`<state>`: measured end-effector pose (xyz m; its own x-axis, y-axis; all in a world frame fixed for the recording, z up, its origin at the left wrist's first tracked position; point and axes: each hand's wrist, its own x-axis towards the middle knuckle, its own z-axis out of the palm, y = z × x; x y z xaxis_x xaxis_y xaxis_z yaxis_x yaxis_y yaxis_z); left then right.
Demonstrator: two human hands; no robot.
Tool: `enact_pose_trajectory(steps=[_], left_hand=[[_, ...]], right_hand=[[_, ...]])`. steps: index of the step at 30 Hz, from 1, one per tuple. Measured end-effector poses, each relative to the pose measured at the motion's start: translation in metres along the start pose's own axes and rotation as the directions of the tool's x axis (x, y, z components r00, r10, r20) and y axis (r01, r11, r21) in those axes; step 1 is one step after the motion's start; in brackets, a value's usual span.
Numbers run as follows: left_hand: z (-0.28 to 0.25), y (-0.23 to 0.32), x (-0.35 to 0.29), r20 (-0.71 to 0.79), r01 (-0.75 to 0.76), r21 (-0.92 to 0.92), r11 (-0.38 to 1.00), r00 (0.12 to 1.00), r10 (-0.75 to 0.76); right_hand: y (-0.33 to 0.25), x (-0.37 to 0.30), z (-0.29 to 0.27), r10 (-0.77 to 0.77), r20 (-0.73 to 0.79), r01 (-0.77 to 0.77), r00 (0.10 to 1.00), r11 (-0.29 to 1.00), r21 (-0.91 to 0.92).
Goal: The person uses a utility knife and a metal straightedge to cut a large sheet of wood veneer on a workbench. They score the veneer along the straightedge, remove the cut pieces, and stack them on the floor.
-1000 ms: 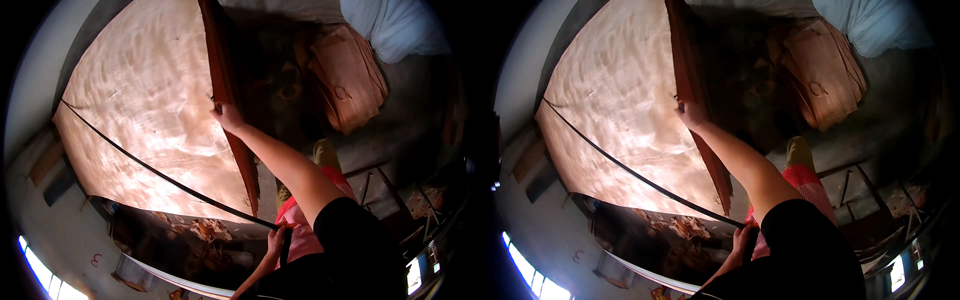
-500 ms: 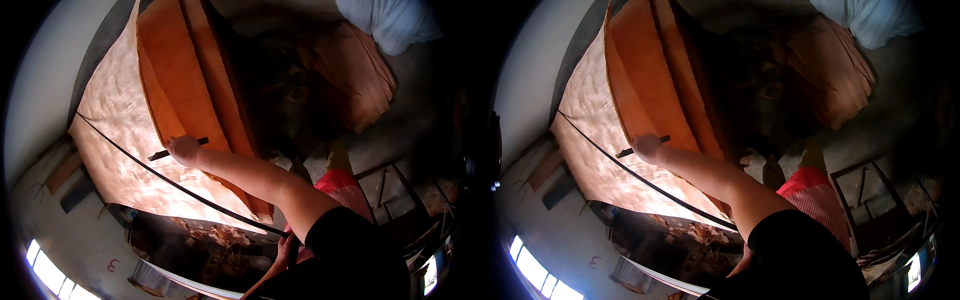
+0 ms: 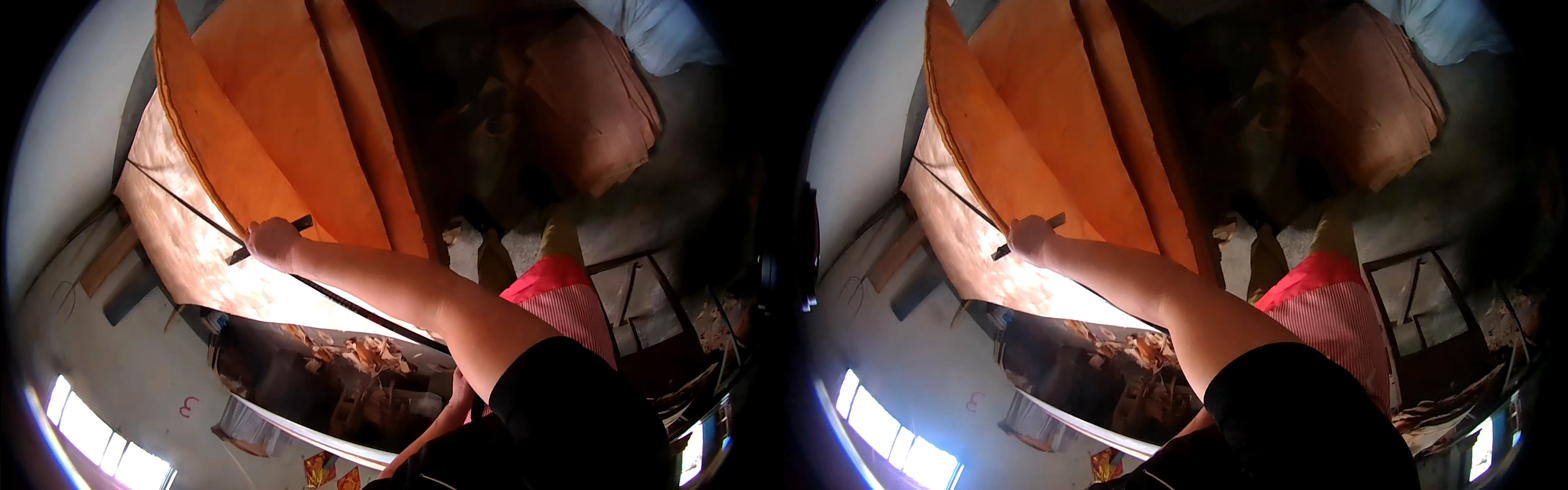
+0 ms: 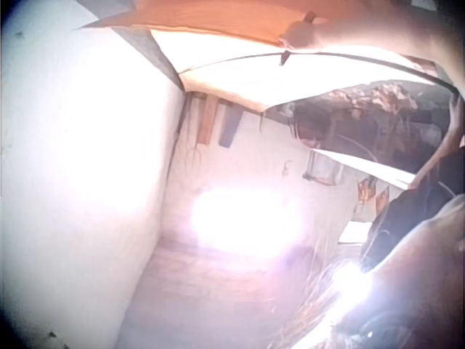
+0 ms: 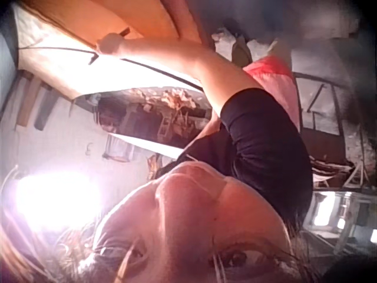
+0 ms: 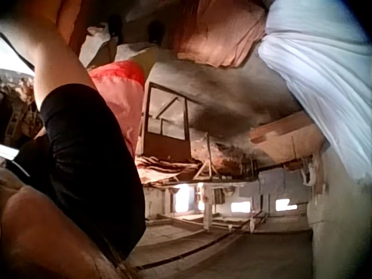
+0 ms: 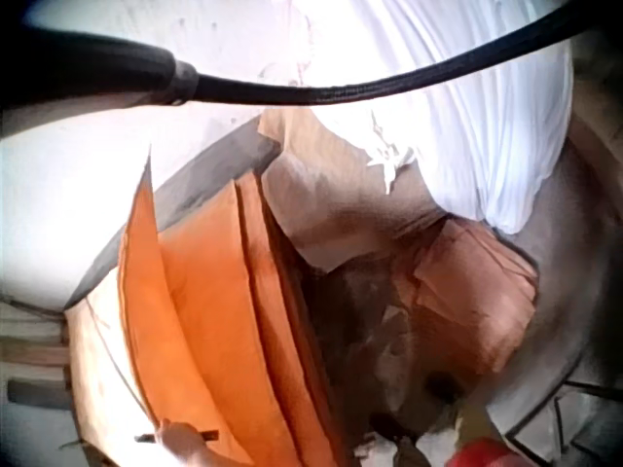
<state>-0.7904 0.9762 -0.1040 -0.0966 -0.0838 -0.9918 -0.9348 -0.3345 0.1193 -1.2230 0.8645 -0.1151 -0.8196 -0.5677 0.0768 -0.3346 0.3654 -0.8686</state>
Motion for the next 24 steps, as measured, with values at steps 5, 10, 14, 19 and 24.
enact_pose_trajectory(steps=[5,10,14,19,24], left_hand=[[-0.004,-0.005,-0.001,-0.018,0.006,0.012,1.000,1.000,-0.006],[0.006,0.009,-0.004,0.006,0.002,-0.096,0.995,1.000,-0.002],[0.043,0.057,-0.023,-0.059,0.038,-0.162,0.986,0.997,-0.048],[0.042,0.064,-0.019,-0.106,0.051,-0.037,0.998,0.993,-0.055],[0.046,0.057,-0.013,-0.073,0.054,-0.185,0.981,0.995,-0.069]], right_hand=[[0.003,-0.009,-0.011,0.016,0.051,-0.016,0.999,1.000,0.014],[0.023,-0.019,-0.010,0.062,0.075,-0.061,0.995,0.998,-0.011],[0.049,-0.038,-0.012,0.135,0.102,-0.125,0.985,0.987,-0.103],[0.105,-0.070,0.004,0.463,-0.145,-0.428,0.875,0.877,0.218],[0.156,-0.106,0.009,0.812,-0.164,-0.589,0.560,0.530,0.610]])
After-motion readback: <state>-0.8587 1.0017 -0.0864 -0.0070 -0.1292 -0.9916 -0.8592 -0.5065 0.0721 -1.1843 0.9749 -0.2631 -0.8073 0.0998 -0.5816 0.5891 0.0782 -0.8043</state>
